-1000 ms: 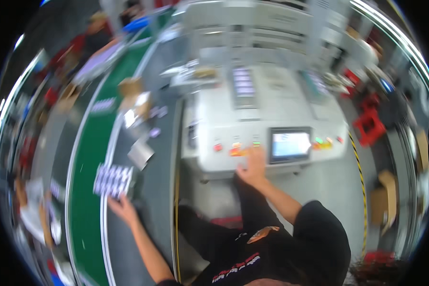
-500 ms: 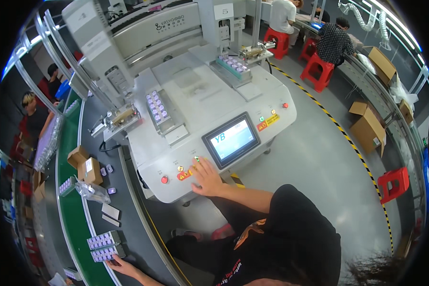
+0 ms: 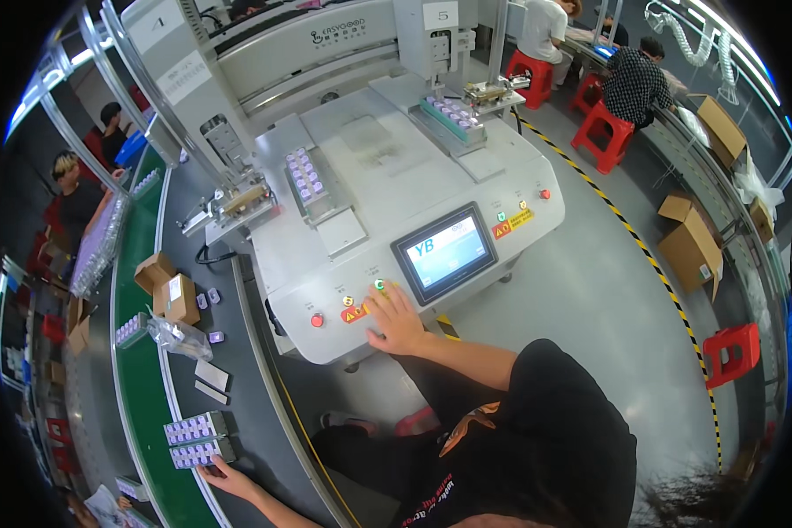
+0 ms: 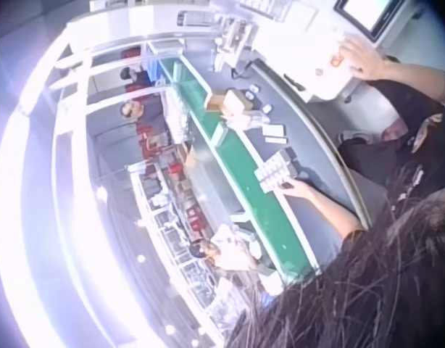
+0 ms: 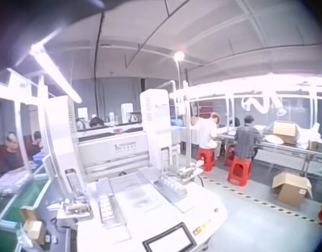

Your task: Placing electronic component trays into a machine and operating the control panel on a factory assembly line.

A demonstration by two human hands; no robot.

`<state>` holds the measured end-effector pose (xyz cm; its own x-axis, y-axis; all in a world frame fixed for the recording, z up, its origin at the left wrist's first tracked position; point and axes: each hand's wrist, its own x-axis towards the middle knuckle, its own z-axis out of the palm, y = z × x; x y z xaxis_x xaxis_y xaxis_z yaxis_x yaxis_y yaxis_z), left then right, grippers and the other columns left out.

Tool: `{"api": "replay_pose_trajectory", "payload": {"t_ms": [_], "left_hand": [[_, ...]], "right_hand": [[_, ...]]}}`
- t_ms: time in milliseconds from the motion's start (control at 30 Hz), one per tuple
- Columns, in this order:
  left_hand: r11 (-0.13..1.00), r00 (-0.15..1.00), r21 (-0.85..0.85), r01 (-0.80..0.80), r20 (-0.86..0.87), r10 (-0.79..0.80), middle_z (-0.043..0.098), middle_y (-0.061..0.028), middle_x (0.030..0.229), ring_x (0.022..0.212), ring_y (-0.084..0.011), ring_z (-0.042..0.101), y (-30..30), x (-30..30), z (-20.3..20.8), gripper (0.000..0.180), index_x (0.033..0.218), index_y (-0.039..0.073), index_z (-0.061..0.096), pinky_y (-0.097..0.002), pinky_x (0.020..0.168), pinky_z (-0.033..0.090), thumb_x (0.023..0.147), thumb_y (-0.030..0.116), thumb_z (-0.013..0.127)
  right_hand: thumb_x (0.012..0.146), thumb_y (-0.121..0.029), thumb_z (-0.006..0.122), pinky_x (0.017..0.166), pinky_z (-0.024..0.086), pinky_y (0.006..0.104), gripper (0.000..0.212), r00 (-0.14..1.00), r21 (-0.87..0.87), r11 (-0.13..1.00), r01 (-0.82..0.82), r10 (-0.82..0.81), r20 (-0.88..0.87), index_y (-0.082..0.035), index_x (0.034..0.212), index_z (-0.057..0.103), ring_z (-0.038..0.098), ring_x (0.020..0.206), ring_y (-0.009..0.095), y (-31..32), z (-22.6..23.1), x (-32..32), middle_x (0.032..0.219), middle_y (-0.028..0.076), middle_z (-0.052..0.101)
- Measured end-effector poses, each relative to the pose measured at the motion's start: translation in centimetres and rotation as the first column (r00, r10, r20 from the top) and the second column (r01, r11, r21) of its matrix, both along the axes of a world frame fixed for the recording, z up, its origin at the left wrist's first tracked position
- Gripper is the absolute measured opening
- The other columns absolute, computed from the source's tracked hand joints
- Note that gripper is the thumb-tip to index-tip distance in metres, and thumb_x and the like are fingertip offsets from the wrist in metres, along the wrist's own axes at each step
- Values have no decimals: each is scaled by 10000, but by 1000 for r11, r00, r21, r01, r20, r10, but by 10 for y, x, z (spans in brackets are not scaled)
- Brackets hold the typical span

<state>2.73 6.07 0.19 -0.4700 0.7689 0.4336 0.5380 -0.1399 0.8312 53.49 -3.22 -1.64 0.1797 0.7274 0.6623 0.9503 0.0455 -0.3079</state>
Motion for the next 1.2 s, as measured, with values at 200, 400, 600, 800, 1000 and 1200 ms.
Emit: {"api": "replay_pose_trajectory", "payload": {"t_ms": [200, 400, 600, 800, 1000, 1200], "left_hand": [[998, 996, 36, 55, 73, -57, 465, -213, 1335, 1159, -261, 514, -5, 10, 6, 535, 1388, -72, 344, -350, 998, 415, 951, 136, 573], [997, 987, -1, 74, 141, -73, 474, -199, 1315, 1152, -253, 506, -15, 28, 16, 555, 1392, -46, 334, -354, 964, 427, 945, 167, 585], [997, 988, -4, 72, 139, -71, 487, -203, 1311, 1140, -254, 521, -17, 29, 20, 549, 1393, -37, 333, -348, 952, 429, 944, 160, 580], [997, 987, -6, 80, 143, -79, 497, -212, 1293, 1152, -251, 519, -18, 43, 27, 544, 1394, -33, 335, -354, 962, 428, 945, 154, 578], [999, 990, -34, 34, 138, -29, 478, -182, 1297, 1131, -248, 508, -20, 34, 20, 576, 1399, -24, 345, -349, 964, 420, 933, 192, 605], [998, 984, -39, 59, 168, -52, 462, -190, 1313, 1147, -247, 501, -21, 37, 23, 598, 1404, -33, 327, -347, 987, 404, 927, 188, 611]], "right_hand": [[736, -306, 656, 1080, 284, 546, 641, 999, -34, 999, 24, -23, 28, 11, 1267, 488, 335, 1314, 450, -1, 0, -1, 1380, 212, 422], [738, -300, 651, 1087, 270, 542, 648, 998, -28, 999, 28, -27, 48, -2, 1286, 477, 335, 1325, 440, -5, -2, 4, 1388, 203, 424], [735, -296, 649, 1093, 262, 543, 636, 999, -40, 999, 31, -30, 42, -7, 1279, 491, 326, 1333, 434, -1, 0, 0, 1404, 194, 415], [739, -288, 646, 1095, 252, 548, 630, 998, -6, 999, 35, -35, 61, -5, 1279, 488, 303, 1342, 439, -1, -6, 6, 1409, 196, 403], [732, -277, 655, 1096, 240, 544, 663, 998, -26, 1000, 13, -12, 70, -3, 1303, 458, 296, 1340, 438, -2, -5, 2, 1414, 198, 385], [730, -277, 658, 1087, 251, 551, 668, 996, 7, 1000, 19, -20, 86, -1, 1304, 458, 314, 1329, 444, -1, -5, 2, 1408, 200, 394]]}}
